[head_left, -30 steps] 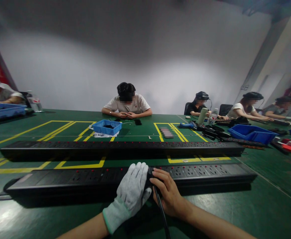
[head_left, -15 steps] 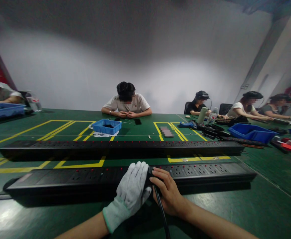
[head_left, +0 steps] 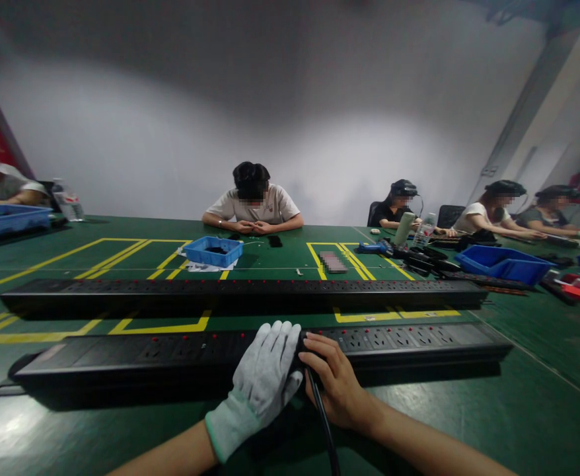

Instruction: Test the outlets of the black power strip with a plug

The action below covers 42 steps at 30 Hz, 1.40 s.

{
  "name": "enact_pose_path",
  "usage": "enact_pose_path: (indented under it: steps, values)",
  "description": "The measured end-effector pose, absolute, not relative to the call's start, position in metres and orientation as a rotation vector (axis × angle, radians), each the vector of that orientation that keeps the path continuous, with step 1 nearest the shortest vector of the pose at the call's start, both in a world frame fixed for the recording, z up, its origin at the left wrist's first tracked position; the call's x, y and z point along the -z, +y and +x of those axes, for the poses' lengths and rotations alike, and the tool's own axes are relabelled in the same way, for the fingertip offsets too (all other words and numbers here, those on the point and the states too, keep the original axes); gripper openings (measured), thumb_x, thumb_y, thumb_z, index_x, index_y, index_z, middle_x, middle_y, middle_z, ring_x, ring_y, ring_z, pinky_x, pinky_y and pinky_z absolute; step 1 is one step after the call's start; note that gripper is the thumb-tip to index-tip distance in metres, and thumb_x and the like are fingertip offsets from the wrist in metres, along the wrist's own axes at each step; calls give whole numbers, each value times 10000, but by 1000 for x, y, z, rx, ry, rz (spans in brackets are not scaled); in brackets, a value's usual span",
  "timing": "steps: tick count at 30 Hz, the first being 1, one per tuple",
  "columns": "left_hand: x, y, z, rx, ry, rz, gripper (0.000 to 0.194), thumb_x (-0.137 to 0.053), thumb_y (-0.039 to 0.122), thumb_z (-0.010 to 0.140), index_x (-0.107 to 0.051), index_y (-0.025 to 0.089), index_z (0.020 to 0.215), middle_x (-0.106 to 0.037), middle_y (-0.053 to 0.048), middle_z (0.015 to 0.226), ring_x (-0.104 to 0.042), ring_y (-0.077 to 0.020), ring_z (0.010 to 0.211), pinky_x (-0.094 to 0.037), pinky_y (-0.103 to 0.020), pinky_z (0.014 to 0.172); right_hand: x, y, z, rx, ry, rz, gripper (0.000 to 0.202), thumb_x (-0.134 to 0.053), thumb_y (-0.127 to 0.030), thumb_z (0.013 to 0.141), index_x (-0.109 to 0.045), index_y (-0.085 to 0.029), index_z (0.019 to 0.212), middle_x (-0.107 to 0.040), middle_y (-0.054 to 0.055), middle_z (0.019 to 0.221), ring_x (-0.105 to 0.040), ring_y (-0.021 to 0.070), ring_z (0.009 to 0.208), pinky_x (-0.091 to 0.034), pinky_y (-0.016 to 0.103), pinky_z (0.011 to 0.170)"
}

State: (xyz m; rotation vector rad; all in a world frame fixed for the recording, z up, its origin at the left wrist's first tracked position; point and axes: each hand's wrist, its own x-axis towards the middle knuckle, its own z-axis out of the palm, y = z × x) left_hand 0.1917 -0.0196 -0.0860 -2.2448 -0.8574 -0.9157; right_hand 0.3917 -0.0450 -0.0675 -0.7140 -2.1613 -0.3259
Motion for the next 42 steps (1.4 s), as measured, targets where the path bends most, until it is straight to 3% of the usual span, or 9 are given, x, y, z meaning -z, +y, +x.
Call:
enact_pose_path:
  steps: [42]
  values:
    - [89, -19, 190, 973, -827, -2243, 619, -503, 337, 917, -359, 26, 1432, -470, -212, 1418, -413, -335, 1342, -388, -518, 1090, 67, -46, 392, 311, -2156, -718, 517, -489, -30, 809, -461, -183, 1301, -545, 140, 1253, -479, 276, 1294, -515, 481, 1000]
